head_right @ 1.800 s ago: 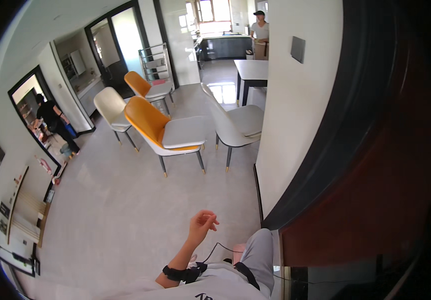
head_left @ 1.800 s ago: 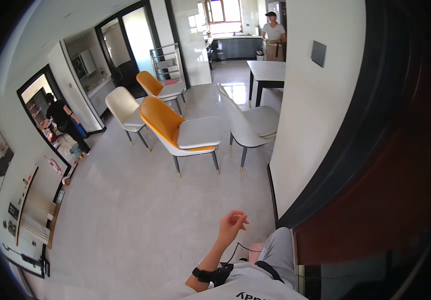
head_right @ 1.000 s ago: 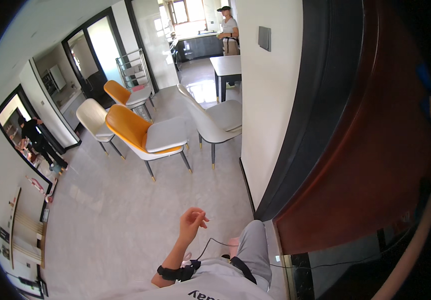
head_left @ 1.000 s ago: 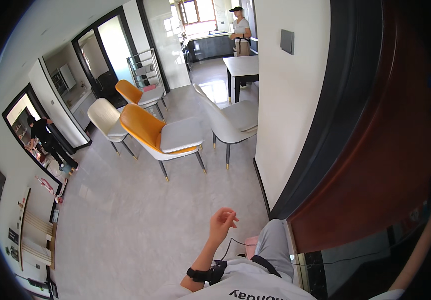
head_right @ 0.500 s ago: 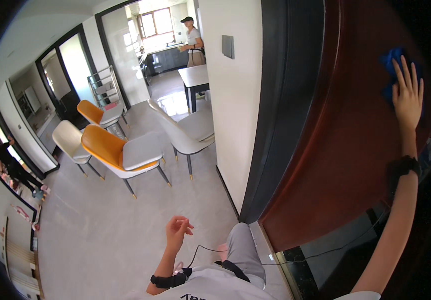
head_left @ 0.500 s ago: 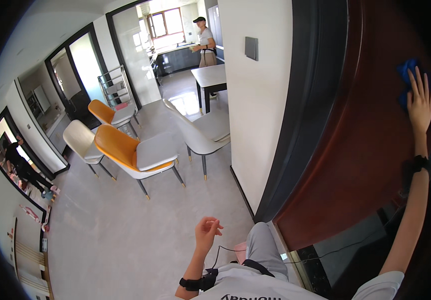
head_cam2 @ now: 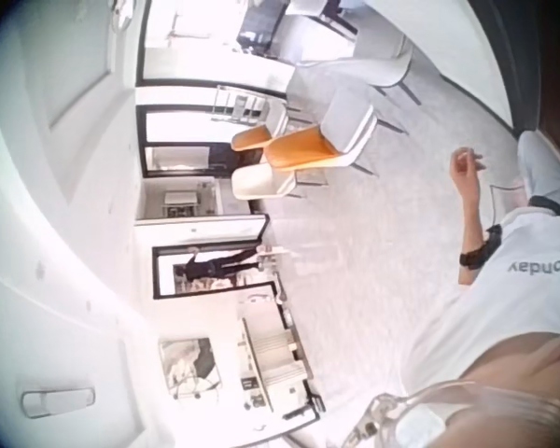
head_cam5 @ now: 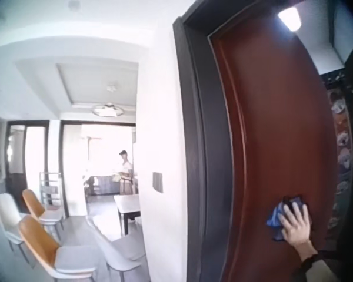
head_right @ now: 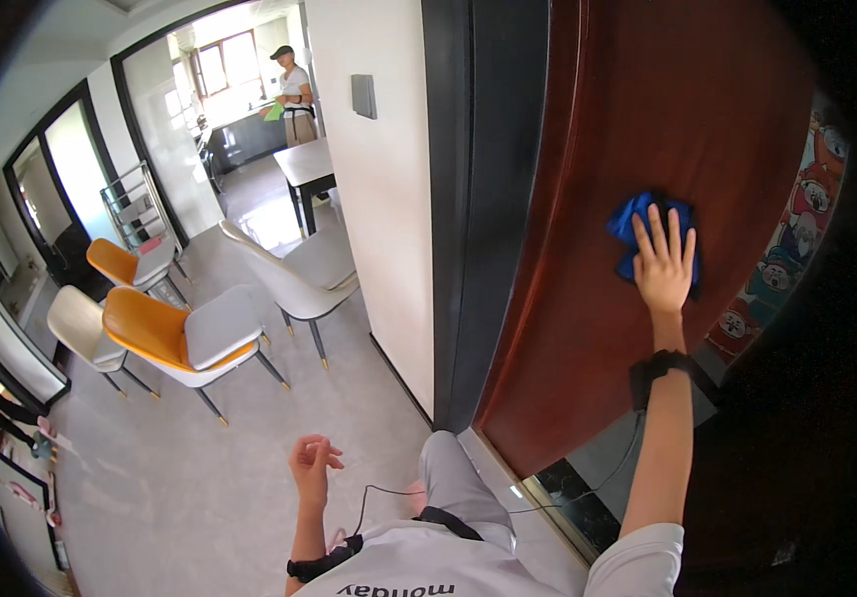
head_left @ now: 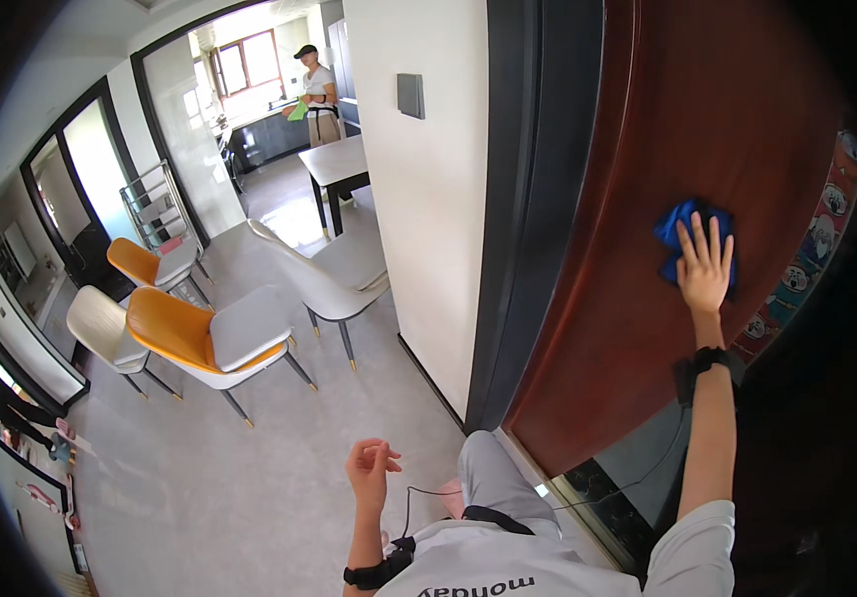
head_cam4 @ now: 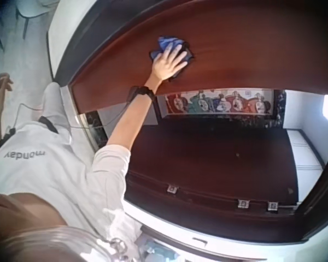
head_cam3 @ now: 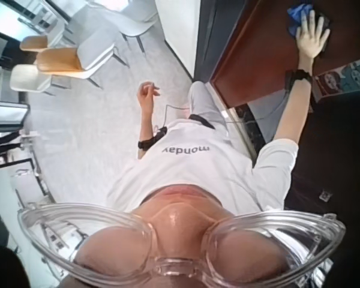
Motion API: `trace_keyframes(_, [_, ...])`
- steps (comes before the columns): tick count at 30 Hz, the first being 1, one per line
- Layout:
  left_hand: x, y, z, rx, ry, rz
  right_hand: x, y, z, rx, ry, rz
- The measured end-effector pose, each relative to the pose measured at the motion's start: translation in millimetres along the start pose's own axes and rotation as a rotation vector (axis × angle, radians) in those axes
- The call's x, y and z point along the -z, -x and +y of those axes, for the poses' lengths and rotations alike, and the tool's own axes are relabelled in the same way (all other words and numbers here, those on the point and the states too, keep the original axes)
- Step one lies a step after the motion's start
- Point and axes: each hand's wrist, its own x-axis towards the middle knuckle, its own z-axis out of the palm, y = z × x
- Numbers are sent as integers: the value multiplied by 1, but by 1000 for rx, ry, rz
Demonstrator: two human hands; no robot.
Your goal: Wiping down a wooden door and its frame using a blue microfiber cloth.
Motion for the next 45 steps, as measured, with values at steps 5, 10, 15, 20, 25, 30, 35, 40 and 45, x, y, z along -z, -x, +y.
trace_keyframes(5, [5, -1, 0, 18, 22, 16, -12, 36, -11, 43, -32, -26])
trace_keyframes(10, [0, -7, 11, -2, -20, -2, -19, 47, -19, -10, 10, -6])
trace_keyframes(15, [-60, -45, 104, -125, 141, -592, -16, 49, -18, -38, 60, -18])
trace_keyframes(20, [-104, -34, 228, -812, 623, -732, -22, 52, -24, -41, 49, -61])
trace_keyframes(25, [-146, 14, 271, -845, 1057, -948, -21, 49, -17, -30, 50, -14])
trace_keyframes(30, [-160, 39, 258, -781, 1212, -953, -22, 44, -21, -22, 69, -2])
trace_keyframes(35, [-180, 59, 242, -748, 1302, -954, -25, 46, -26, -26, 49, -3])
trace_keyframes(40, [-184, 63, 235, -744, 1342, -956, -24, 52, -22, -47, 56, -76])
trace_keyframes(45, [-159, 44, 234, -828, 1222, -880, -22, 42, -23, -25, 70, -3])
